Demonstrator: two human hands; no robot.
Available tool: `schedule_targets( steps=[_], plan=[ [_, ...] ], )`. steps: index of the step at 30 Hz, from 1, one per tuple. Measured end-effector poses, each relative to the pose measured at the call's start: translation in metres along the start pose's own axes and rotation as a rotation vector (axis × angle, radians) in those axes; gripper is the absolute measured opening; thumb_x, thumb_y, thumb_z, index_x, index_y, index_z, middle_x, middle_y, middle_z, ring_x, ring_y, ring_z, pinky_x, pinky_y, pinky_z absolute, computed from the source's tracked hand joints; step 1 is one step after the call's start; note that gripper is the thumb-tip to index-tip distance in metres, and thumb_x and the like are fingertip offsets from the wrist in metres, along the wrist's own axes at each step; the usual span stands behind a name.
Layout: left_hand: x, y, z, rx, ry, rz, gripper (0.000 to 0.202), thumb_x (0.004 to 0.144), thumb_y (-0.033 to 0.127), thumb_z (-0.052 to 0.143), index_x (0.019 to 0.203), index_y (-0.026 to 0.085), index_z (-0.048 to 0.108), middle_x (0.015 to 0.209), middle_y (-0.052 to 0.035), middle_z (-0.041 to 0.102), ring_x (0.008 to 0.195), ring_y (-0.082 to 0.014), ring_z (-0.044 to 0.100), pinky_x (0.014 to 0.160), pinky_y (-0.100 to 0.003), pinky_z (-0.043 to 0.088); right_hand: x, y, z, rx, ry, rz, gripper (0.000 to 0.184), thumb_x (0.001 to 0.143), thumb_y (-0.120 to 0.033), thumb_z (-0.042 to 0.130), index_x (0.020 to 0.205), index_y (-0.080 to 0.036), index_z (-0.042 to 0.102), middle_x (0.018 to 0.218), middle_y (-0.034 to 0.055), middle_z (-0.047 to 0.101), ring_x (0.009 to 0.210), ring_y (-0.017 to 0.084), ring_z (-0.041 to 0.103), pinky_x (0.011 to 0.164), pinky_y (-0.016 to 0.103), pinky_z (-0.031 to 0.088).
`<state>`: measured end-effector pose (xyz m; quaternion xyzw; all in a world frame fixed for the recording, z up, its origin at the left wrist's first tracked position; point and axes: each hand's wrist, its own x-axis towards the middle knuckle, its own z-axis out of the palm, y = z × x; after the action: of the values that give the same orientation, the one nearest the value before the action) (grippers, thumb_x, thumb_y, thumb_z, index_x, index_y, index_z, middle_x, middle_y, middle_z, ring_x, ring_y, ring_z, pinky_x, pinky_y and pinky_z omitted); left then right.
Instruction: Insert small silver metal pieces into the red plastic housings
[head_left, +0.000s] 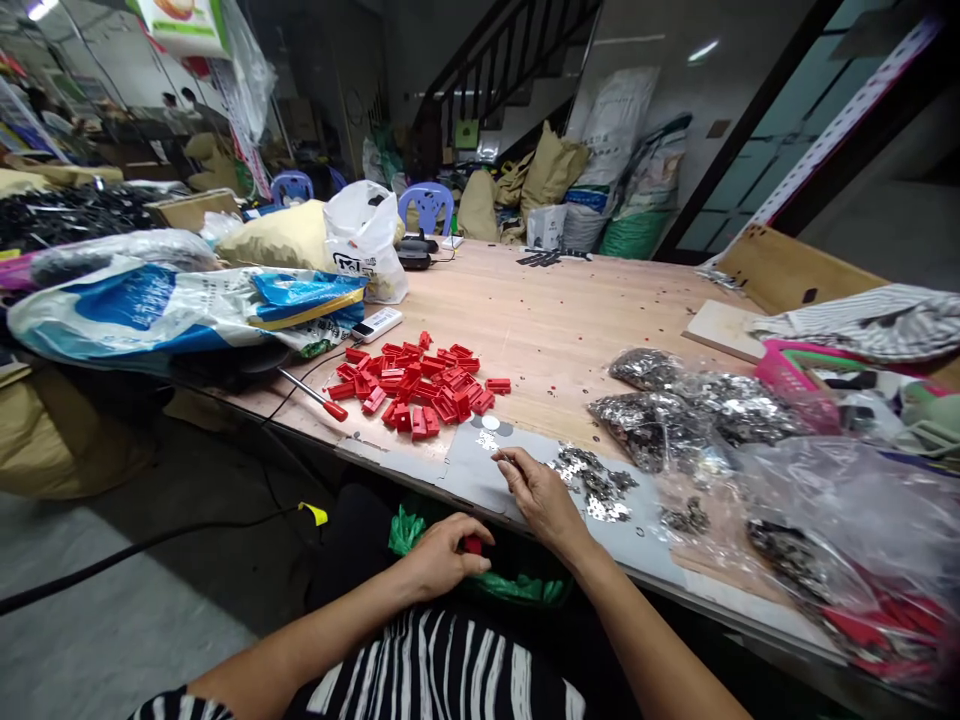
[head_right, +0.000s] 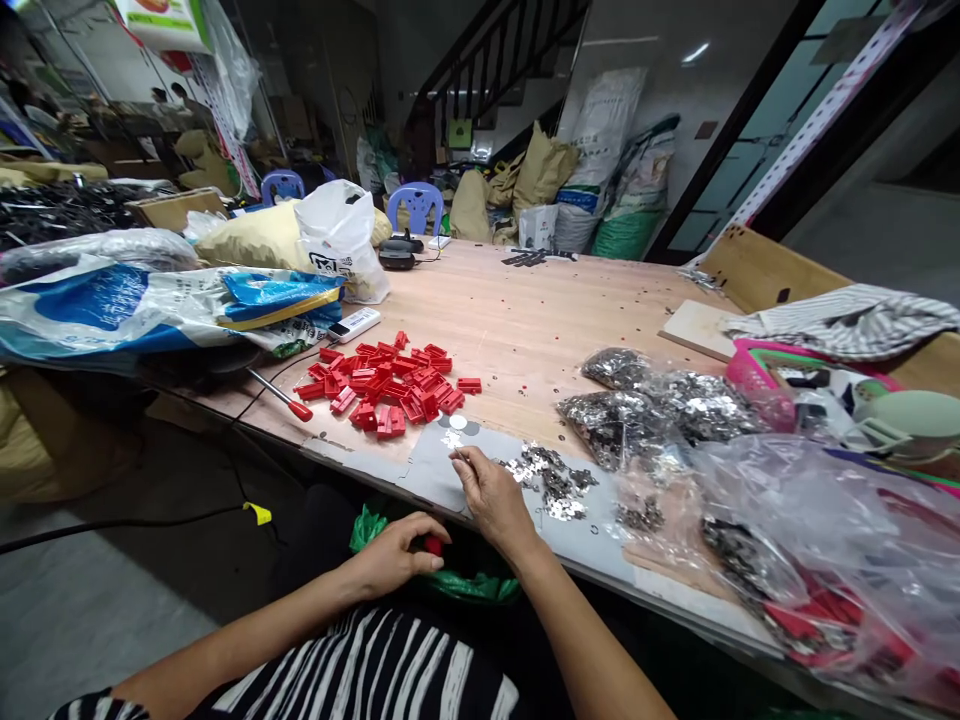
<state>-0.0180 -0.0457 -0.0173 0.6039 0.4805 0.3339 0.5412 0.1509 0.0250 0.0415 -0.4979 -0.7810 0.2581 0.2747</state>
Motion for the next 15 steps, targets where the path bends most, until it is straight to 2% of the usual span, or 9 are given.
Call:
schedule_targets(
  steps=[3,7,12,15],
  plan=[
    [0.000,-0.002,-0.001,0.066,-0.039,-0.026,0.032,0.065,0.021,0.069,0.097,0.024,0.071,0.103,-0.0037,0.065,0.096,-0.0224,0.057,0.089,-0.032,0.039,0.024,0.006,0.010,-0.049,0.015,-0.093,0.024,0.091,-0.030,0.045,0.106,-0.021,0.061,0.100,0.0065,0.065,0.091,0.019,0.061,0.082,0.032,0.047],
    [0.001,0.001,-0.002,0.057,-0.045,-0.076,0.031,0.067,0.023,0.068,0.098,0.023,0.071,0.104,-0.0051,0.066,0.100,-0.0251,0.056,0.090,-0.034,0.039,0.060,0.014,0.025,-0.123,0.002,-0.193,0.031,0.086,-0.019,0.050,0.116,-0.020,0.059,0.126,0.0107,0.055,0.115,0.021,0.053,0.097,0.037,0.043],
    [0.001,0.004,-0.004,-0.096,-0.077,-0.107,0.031,0.067,0.021,0.067,0.097,0.022,0.071,0.102,-0.0033,0.068,0.099,-0.0238,0.057,0.090,-0.034,0.040,0.089,0.018,0.039,-0.238,-0.048,-0.165,0.037,0.084,-0.014,0.050,0.120,-0.018,0.058,0.139,0.0121,0.046,0.126,0.023,0.045,0.104,0.039,0.038],
    [0.000,0.009,-0.005,-0.180,-0.086,-0.136,0.030,0.067,0.019,0.066,0.096,0.020,0.071,0.098,-0.0040,0.068,0.096,-0.0223,0.058,0.086,-0.033,0.041,0.095,0.017,0.042,-0.263,-0.074,-0.148,0.037,0.085,-0.014,0.049,0.122,-0.016,0.057,0.139,0.0137,0.047,0.126,0.024,0.046,0.104,0.040,0.038]
  ],
)
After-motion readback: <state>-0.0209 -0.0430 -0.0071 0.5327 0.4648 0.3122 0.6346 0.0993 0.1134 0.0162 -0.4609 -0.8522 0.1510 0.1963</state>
